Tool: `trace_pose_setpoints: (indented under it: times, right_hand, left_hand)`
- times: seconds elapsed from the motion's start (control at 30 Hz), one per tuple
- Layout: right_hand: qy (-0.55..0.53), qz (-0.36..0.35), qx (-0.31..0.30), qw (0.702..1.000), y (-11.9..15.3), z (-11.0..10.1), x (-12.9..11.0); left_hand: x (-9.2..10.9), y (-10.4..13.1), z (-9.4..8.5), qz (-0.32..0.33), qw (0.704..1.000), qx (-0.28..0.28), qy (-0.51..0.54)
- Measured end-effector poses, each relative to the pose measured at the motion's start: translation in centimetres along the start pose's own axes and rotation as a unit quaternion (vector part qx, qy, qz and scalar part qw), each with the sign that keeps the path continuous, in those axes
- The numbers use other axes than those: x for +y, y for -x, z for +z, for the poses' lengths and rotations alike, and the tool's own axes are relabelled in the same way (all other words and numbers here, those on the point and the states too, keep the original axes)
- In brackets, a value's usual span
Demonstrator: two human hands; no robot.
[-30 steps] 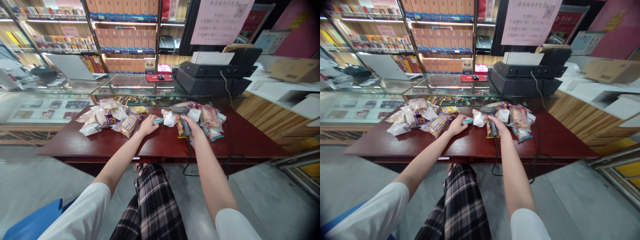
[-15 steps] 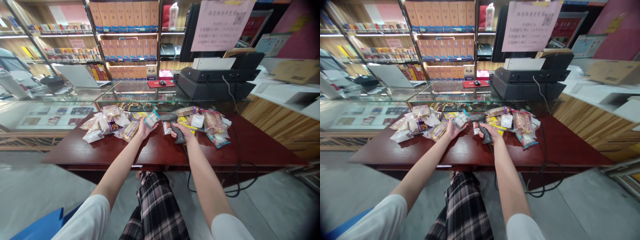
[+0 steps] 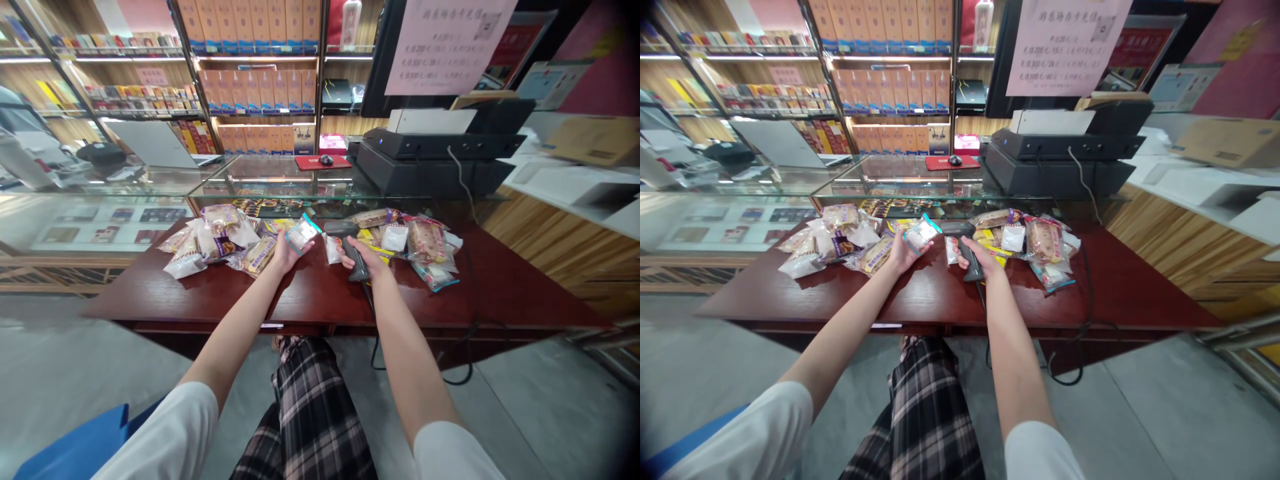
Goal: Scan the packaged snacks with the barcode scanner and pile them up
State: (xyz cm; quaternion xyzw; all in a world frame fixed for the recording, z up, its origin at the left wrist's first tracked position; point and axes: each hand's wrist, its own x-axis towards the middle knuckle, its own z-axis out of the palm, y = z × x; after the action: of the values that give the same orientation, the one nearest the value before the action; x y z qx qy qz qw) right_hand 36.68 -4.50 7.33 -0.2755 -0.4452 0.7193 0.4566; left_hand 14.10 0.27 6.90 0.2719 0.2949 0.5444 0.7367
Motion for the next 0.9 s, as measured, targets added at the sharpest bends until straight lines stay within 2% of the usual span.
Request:
trace_pose_setpoints:
  times: [0.07,0.13,0.17,0.2,0.27,0.33,0.4,0.47,0.53,0.57,0.6,0.67,0.73,0.8,0.87,0.9]
  right_hand:
    - [0.001,-0.011,0.01,1.0,0.0,-0.1,0.0]
    - [0.001,-0.018,0.021,1.0,0.0,-0.1,0.0]
    - [-0.002,-0.019,0.025,1.0,0.0,-0.2,0.0]
    - [-0.005,-0.019,0.029,0.999,0.0,-0.2,0.0]
    - [-0.009,-0.019,0.04,0.999,0.0,-0.3,0.0]
    - [-0.011,-0.02,0.047,0.999,0.0,-0.4,-0.1]
    - [-0.013,-0.021,0.046,0.999,-0.1,-0.5,-0.1]
    - [-0.017,-0.025,0.038,0.999,-0.1,-0.5,-0.1]
    - [-0.02,-0.03,0.035,0.999,-0.1,-0.5,-0.1]
    - [-0.02,-0.033,0.038,0.999,0.0,-0.5,-0.1]
    - [-0.02,-0.038,0.043,0.998,0.0,-0.5,-0.2]
    - [-0.024,-0.059,0.059,0.996,0.3,-0.5,-0.5]
    - [-0.029,-0.088,0.08,0.993,0.7,-0.6,-1.0]
    - [-0.028,-0.111,0.104,0.988,1.0,-1.0,-1.4]
    - [-0.022,-0.118,0.131,0.984,1.1,-1.4,-1.7]
    - [-0.02,-0.117,0.148,0.982,1.1,-1.6,-1.7]
  left_hand:
    - [-0.1,-0.2,-0.1,0.022,0.998,0.006,-0.057]
    - [0.0,-0.2,-0.4,0.125,0.977,0.04,-0.167]
    - [0.1,-0.2,-0.6,0.201,0.946,0.07,-0.243]
    - [0.3,-0.1,-0.8,0.282,0.896,0.104,-0.327]
    - [0.9,0.3,-1.3,0.402,0.757,0.172,-0.486]
    - [1.4,0.8,-1.8,0.427,0.629,0.22,-0.611]
    - [1.7,1.2,-2.2,0.399,0.546,0.239,-0.697]
    - [1.7,1.5,-2.3,0.374,0.502,0.225,-0.747]
    - [1.4,1.5,-2.3,0.367,0.492,0.18,-0.769]
    - [1.1,1.4,-2.3,0.365,0.5,0.156,-0.77]
    - [0.8,1.3,-2.3,0.361,0.518,0.134,-0.764]
    - [0.3,1.1,-2.5,0.356,0.574,0.113,-0.729]
    - [0.0,0.8,-2.7,0.363,0.641,0.125,-0.664]
    - [-0.1,0.8,-2.7,0.378,0.692,0.136,-0.599]
    - [0.0,1.0,-2.3,0.391,0.715,0.121,-0.567]
    - [0.0,1.2,-1.9,0.391,0.716,0.094,-0.571]
